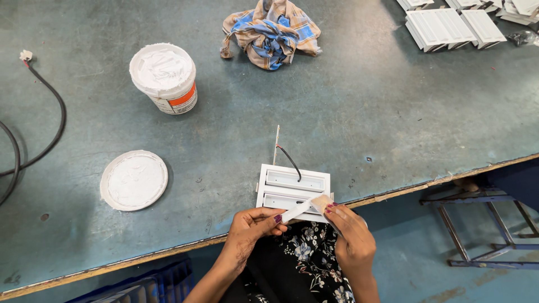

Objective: The person assembles a white LED light fixture by hand. They place LED strips into the fixture, apply adhesive from a white paste using a small spatula, and press the strips into place. The person handles the fixture and strips repeatedly to ensure proper alignment.

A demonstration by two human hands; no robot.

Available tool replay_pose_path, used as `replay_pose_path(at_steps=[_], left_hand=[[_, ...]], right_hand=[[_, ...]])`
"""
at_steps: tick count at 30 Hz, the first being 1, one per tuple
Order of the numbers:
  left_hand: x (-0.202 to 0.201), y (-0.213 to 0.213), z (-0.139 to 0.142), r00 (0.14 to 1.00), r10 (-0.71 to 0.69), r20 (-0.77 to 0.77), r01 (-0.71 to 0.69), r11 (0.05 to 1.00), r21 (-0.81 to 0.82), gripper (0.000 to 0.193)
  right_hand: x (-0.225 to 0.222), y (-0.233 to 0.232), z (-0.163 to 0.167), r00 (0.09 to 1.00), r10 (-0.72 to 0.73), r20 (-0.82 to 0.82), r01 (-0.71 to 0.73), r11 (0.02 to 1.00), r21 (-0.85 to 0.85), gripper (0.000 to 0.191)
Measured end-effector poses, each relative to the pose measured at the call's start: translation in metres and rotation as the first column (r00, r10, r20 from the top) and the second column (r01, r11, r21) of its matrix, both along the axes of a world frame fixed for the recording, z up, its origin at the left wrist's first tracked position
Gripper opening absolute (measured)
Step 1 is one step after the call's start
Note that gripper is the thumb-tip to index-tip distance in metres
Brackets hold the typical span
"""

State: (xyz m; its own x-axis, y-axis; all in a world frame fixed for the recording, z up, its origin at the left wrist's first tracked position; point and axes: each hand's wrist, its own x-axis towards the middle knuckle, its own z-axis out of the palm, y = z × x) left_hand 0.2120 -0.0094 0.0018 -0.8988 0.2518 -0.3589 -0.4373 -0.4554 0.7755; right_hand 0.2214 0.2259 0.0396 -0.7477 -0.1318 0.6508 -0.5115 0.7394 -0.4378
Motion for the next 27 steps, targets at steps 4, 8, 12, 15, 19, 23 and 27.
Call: replay_pose_path(at_steps=[4,8,12,15,19,23,27], left_hand=[[0.000,0.001,-0.002,1.000,0.005,-0.029,-0.005,1.000,0.023,0.032],[0.000,0.003,-0.003,1.000,0.007,-0.025,-0.007,1.000,0.009,0.032],[0.001,0.005,-0.001,1.000,0.015,-0.023,-0.014,0.999,0.049,0.031],[0.001,0.005,-0.001,1.000,0.019,-0.019,-0.018,0.998,0.058,0.030],[0.001,0.004,0.000,1.000,0.014,-0.018,-0.013,0.999,0.041,0.030],[0.001,0.004,0.001,0.999,0.016,-0.045,-0.013,0.997,0.072,0.030],[0.001,0.002,0.001,0.999,0.016,-0.044,-0.013,0.997,0.071,0.031]], right_hand=[[0.008,-0.004,0.001,1.000,-0.006,-0.004,0.006,1.000,-0.012,0.049],[0.013,-0.015,0.001,0.999,0.028,-0.026,-0.028,1.000,0.005,0.046],[0.022,-0.031,-0.001,1.000,0.028,0.005,-0.028,1.000,0.010,0.048],[0.031,-0.037,-0.002,0.999,0.014,0.040,-0.014,1.000,-0.005,0.052],[0.038,-0.041,-0.004,0.998,0.012,0.065,-0.010,0.999,-0.034,0.053],[0.037,-0.035,0.002,0.998,0.044,0.047,-0.041,0.997,-0.065,0.046],[0.032,-0.037,0.009,0.999,0.034,0.019,-0.032,0.993,-0.115,0.041]])
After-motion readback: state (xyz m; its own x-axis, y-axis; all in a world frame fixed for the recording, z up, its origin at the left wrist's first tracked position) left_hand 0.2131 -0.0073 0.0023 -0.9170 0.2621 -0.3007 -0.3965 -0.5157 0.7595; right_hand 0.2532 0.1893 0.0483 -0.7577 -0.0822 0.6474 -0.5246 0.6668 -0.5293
